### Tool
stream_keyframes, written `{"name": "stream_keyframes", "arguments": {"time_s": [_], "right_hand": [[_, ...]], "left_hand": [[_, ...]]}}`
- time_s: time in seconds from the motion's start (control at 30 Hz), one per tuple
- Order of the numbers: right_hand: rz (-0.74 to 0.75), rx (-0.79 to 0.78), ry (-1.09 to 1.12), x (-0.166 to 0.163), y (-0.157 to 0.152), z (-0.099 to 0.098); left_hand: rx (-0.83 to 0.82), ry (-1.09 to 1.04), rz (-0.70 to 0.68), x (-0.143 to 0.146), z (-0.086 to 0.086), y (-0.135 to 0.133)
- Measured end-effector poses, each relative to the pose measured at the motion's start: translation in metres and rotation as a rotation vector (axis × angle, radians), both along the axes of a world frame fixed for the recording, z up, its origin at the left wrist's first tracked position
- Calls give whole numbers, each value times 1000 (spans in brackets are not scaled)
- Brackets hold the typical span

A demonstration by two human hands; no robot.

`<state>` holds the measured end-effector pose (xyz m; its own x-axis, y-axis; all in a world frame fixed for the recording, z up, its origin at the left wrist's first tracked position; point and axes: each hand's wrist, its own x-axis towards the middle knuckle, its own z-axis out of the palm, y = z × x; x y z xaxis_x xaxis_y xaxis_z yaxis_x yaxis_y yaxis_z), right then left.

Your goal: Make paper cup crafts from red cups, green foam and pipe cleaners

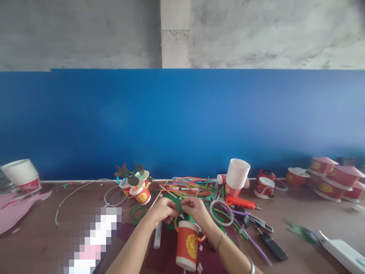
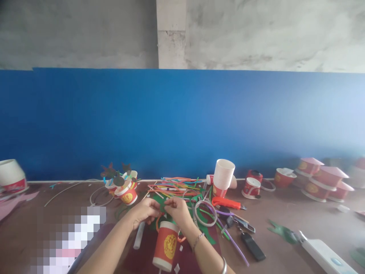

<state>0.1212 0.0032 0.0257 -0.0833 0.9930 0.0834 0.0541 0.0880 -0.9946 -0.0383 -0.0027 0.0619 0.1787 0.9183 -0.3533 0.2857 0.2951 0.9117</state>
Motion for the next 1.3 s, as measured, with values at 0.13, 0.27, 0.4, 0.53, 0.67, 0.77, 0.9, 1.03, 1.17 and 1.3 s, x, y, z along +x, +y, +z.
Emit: {"name": "stream_keyframes", "arguments": {"time_s": [0.13, 0.27, 0.4, 0.53, 0.67, 0.77, 0.9, 1.03, 1.17, 1.3], "right_hand": [[-9, -14, -12, -1, 0, -2], [-22, -17, -44, -2, 1, -4], [-30, -23, -80, -2, 0, -6], [-35, -14, -120, -1, 0, -6], [-38, 18, -174, -1, 0, -8], [-28, 52, -228, -2, -1, -5], [-12, 127, -310, 3, -4, 13], [8, 186, -589, 16, -11, 39], [233, 26, -781, 31, -23, 57], [419, -149, -799, 31, -36, 68]], "left_hand": [[-44, -51, -21, 0, 1, -2], [-67, -79, -37, 0, 3, -3], [-70, -89, -39, 0, 3, -3], [-71, -85, -52, 0, 2, -3], [-54, -59, -46, 1, -1, -2], [-29, -29, -33, 4, -4, -1], [2, 10, -37, 4, -3, 1], [28, 29, -48, 0, 0, 3], [51, 16, -20, -2, -1, 4], [93, -8, 7, -2, -2, 3]]}}
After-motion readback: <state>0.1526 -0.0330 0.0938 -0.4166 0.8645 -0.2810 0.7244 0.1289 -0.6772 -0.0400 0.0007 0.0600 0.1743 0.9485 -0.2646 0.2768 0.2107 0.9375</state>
